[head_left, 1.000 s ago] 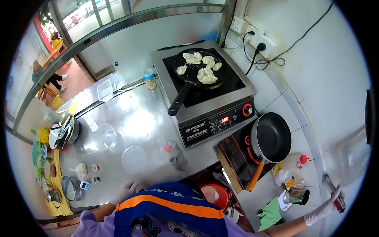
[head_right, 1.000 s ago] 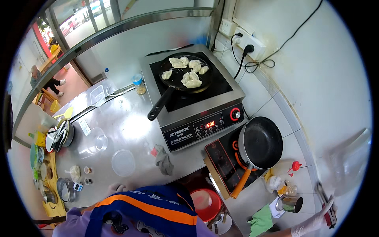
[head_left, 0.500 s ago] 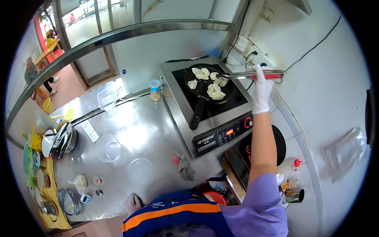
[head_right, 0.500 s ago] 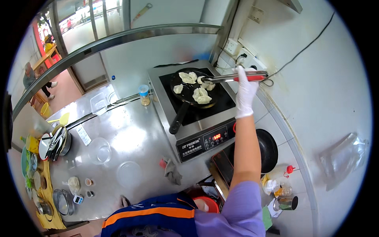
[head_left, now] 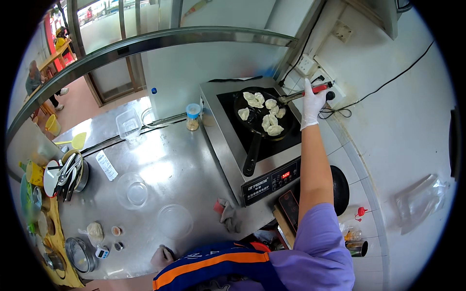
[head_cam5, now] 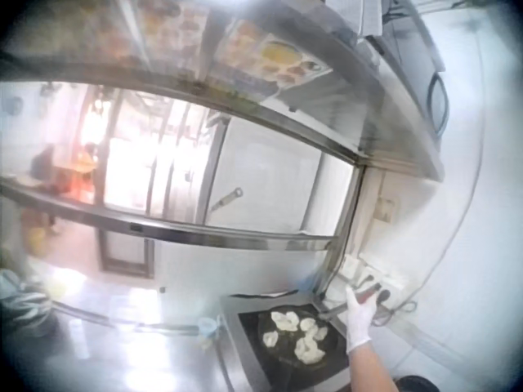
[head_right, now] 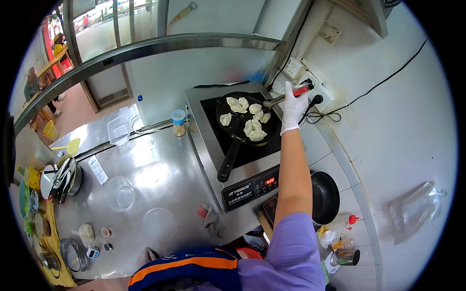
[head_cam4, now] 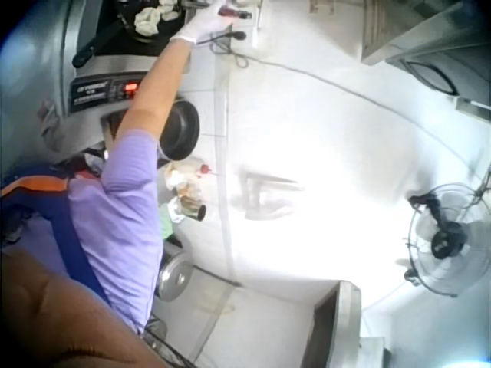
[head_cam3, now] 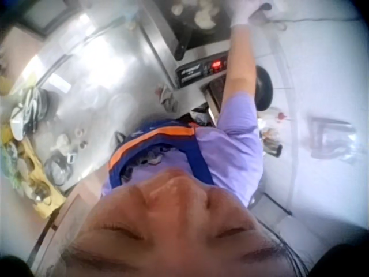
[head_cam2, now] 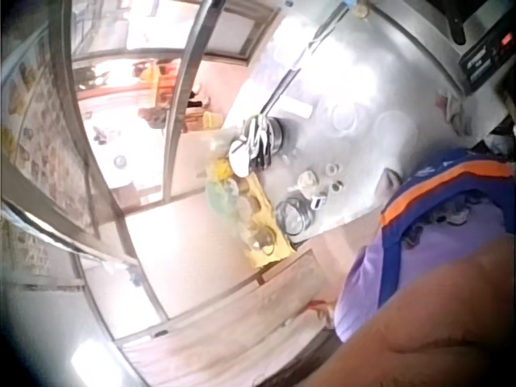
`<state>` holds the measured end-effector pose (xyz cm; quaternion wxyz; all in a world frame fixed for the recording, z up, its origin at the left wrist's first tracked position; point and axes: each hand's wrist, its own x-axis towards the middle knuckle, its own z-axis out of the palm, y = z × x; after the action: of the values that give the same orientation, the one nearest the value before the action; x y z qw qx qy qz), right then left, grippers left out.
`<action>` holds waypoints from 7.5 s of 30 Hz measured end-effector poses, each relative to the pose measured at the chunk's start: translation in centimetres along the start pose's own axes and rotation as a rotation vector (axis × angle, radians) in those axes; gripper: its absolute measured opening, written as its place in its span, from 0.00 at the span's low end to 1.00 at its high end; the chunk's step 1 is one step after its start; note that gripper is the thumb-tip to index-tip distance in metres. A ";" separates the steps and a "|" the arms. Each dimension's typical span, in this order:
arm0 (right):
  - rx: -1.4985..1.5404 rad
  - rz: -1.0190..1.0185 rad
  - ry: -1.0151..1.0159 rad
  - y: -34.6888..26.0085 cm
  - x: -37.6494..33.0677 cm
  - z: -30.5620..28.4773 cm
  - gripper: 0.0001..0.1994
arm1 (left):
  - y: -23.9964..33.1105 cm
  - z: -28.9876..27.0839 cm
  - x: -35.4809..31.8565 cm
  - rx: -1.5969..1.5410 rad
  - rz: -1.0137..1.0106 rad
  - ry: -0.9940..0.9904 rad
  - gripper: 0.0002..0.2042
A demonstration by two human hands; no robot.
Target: The person places several dumplings in a pan on a stove and uses tongs to turn them over while they cook. The person then pulls leaves from a head of lettuce by hand.
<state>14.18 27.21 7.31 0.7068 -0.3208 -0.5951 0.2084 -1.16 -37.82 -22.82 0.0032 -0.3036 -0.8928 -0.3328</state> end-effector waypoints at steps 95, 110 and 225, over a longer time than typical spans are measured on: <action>-0.092 0.035 0.002 -2.6 1.3 -4.4 0.16 | -1.2 0.7 -0.5 0.075 0.003 -0.038 0.04; 0.057 0.028 0.033 -2.9 0.1 -3.0 0.13 | -1.4 0.9 -0.6 0.041 0.017 -0.013 0.05; -0.037 0.093 -0.116 -5.2 -2.1 -4.0 0.14 | -1.6 0.8 -0.6 0.178 0.054 -0.050 0.04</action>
<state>17.23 21.27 9.18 0.6547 -0.3486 -0.6231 0.2482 -1.42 -38.60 -24.56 0.0167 -0.3343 -0.9101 -0.2444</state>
